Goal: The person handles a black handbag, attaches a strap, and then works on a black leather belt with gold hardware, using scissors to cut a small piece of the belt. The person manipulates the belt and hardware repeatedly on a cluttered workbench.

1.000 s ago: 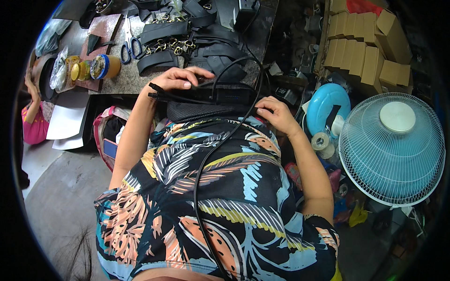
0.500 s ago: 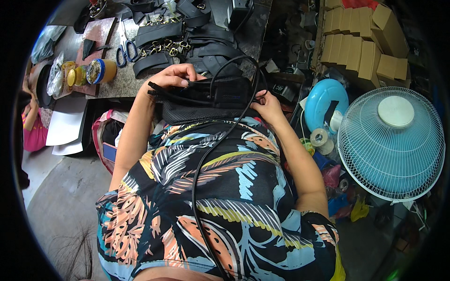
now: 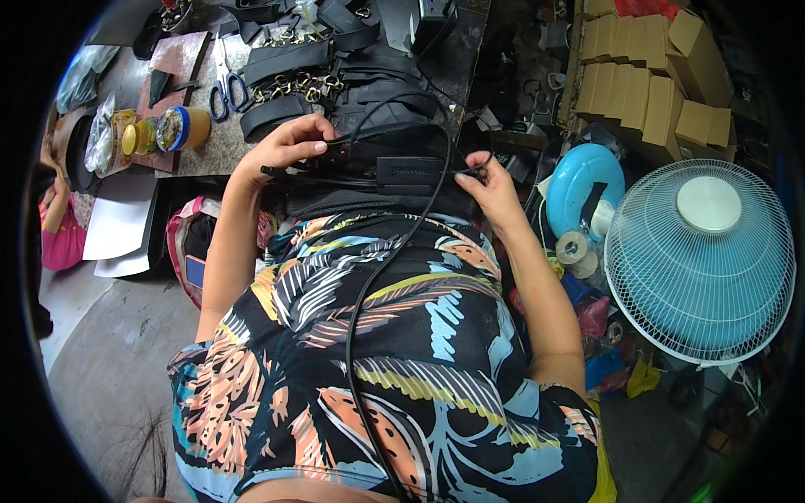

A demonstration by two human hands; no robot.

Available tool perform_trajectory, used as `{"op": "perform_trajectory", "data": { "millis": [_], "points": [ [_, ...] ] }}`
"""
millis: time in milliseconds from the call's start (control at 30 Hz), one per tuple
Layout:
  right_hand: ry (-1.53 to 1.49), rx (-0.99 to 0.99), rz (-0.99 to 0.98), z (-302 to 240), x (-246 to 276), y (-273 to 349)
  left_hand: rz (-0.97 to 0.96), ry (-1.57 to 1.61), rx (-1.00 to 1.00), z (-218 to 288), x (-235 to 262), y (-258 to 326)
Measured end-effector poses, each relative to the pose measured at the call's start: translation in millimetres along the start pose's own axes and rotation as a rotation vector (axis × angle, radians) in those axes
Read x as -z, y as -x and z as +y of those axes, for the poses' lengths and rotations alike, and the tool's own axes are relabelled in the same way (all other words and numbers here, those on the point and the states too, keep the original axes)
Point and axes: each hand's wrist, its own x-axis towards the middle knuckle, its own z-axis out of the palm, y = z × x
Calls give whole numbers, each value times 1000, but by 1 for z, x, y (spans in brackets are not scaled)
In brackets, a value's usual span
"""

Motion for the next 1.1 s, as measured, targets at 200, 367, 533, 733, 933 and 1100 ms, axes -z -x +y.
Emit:
{"op": "perform_trajectory", "data": {
  "millis": [200,367,533,733,933,1100],
  "points": [
    [207,85,-2,9,-6,-38,73,-90,62,-6,-6,10],
    [251,-36,-73,16,-4,-46,82,-355,69,-12,-10,13],
    [486,100,-30,5,-8,-56,215,-382,67,-7,-20,17],
    [1341,-5,46,-55,1,-34,134,-631,-110,10,-24,19],
    [1050,519,-243,-67,-23,-23,352,-735,-63,46,-28,34],
    [1049,672,-229,-61,-41,-30,650,-1235,-379,56,-76,52]
  ]
}}
